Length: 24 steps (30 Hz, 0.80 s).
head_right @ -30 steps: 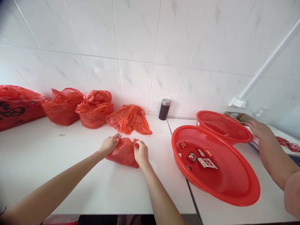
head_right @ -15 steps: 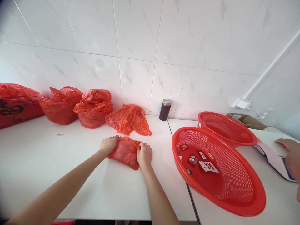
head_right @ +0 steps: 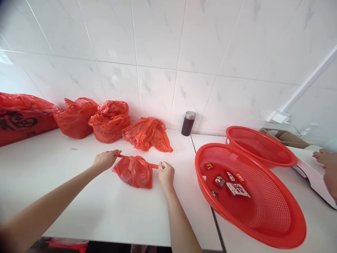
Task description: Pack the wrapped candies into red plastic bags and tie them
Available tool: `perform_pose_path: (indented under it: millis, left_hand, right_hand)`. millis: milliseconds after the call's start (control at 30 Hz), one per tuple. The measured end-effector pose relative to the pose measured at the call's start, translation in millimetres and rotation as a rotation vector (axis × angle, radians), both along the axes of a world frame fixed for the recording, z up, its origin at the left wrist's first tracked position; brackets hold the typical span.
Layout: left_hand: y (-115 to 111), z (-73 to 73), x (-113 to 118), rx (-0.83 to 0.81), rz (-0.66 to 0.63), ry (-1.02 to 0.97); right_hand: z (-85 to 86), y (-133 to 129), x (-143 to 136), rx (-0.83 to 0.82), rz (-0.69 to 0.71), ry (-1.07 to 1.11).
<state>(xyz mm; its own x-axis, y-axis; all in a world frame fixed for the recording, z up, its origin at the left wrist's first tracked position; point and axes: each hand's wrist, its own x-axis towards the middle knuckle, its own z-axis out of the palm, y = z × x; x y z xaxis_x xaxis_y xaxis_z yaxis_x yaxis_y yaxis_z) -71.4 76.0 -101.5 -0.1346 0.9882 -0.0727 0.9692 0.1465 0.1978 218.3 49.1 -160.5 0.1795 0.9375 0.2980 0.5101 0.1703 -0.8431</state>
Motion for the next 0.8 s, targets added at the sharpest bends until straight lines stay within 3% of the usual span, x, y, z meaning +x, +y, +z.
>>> perform_pose_path:
  millis: [167, 300, 433, 533, 633, 800]
  left_hand:
    - [-5.4, 21.8, -12.7, -0.088, -0.045, -0.095]
    - [-9.6, 35.5, 18.2, 0.108, -0.157, -0.092]
    - [-16.5, 26.8, 75.1, 0.149, -0.477, -0.116]
    - [-19.9, 15.7, 86.8, 0.055, -0.544, -0.099]
    - [-24.3, 10.3, 50.9, -0.016, -0.445, -0.068]
    - [-45.2, 19.6, -71.0, -0.032, -0.044, 0.013]
  right_hand:
    - [1.2, 2.9, 16.5, 0.005, -0.070, 0.088]
    - [2.8, 2.1, 25.8, 0.013, -0.047, 0.131]
    - [3.7, 0.7, 26.4, 0.027, -0.034, 0.167]
    - [2.5, 1.5, 30.2, 0.039, -0.115, 0.185]
    - [-0.6, 4.0, 33.0, 0.048, -0.147, 0.171]
    - [-3.4, 15.2, 26.6, 0.034, -0.107, 0.078]
